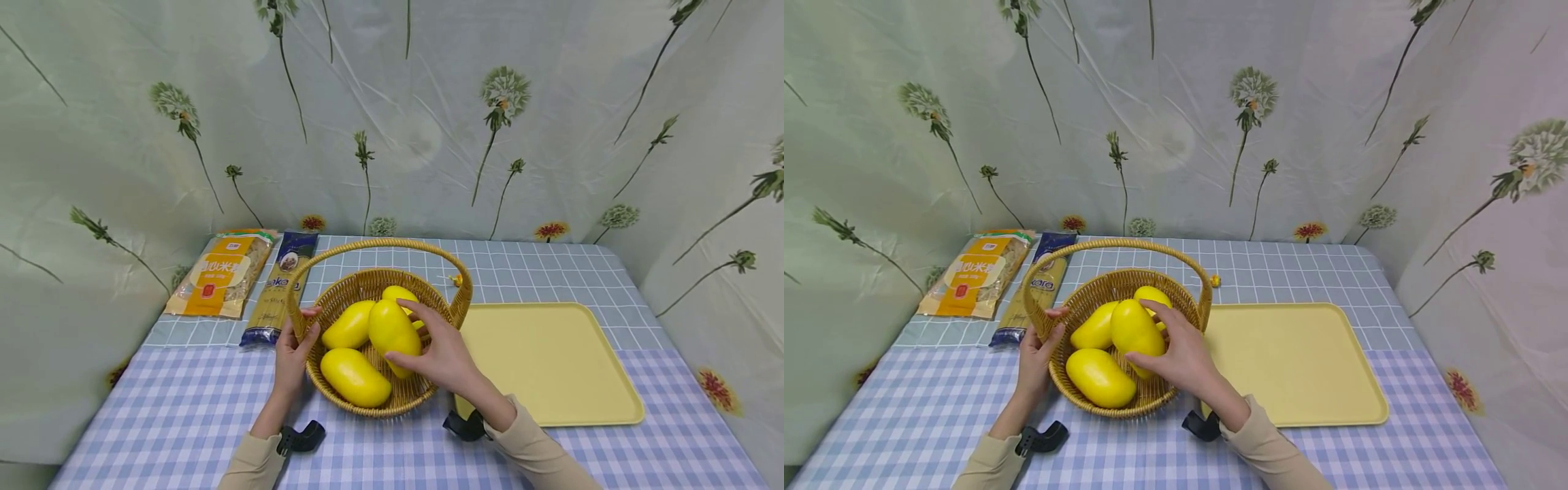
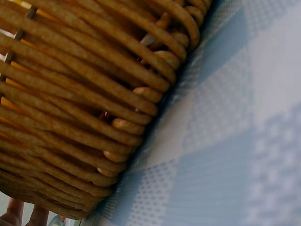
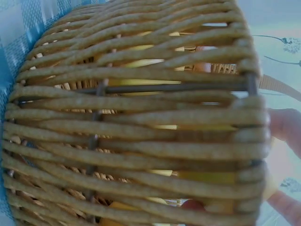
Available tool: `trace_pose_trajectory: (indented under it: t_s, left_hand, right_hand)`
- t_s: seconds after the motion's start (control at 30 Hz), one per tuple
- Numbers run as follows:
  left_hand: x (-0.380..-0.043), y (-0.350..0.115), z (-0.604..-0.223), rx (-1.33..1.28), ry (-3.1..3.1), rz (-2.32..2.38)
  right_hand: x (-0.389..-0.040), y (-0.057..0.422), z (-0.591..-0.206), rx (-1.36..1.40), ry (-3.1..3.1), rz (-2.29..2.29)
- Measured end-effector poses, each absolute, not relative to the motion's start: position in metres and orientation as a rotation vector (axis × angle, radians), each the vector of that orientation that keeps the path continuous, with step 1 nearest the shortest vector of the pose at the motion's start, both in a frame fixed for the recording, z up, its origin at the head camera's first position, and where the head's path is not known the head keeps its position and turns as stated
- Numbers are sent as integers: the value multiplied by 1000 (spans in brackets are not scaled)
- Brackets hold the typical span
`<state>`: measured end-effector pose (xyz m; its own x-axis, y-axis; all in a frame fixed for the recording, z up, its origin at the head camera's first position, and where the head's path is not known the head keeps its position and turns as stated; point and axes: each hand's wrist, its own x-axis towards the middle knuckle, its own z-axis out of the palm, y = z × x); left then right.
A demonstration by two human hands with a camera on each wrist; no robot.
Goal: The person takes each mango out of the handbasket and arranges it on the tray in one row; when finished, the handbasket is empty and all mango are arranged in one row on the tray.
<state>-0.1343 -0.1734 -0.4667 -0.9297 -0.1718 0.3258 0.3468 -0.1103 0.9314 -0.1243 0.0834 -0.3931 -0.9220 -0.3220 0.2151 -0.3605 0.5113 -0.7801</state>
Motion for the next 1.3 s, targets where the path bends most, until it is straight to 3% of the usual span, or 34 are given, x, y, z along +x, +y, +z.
trace_pose_trajectory:
  t_s: [0.67, 1.03, 1.3]
  left_hand:
    - [-135, -173, -466, -134, -1852, -2112]
    - [-135, -174, -467, -143, -1844, -2112]
    - [-135, -174, -468, -174, -1835, -2105]
  right_hand:
    - [-106, 108, -394, 705, -2396, 1444]
    - [-81, 123, -365, 690, -2282, 1423]
    - [-81, 146, -381, 665, -2176, 1442]
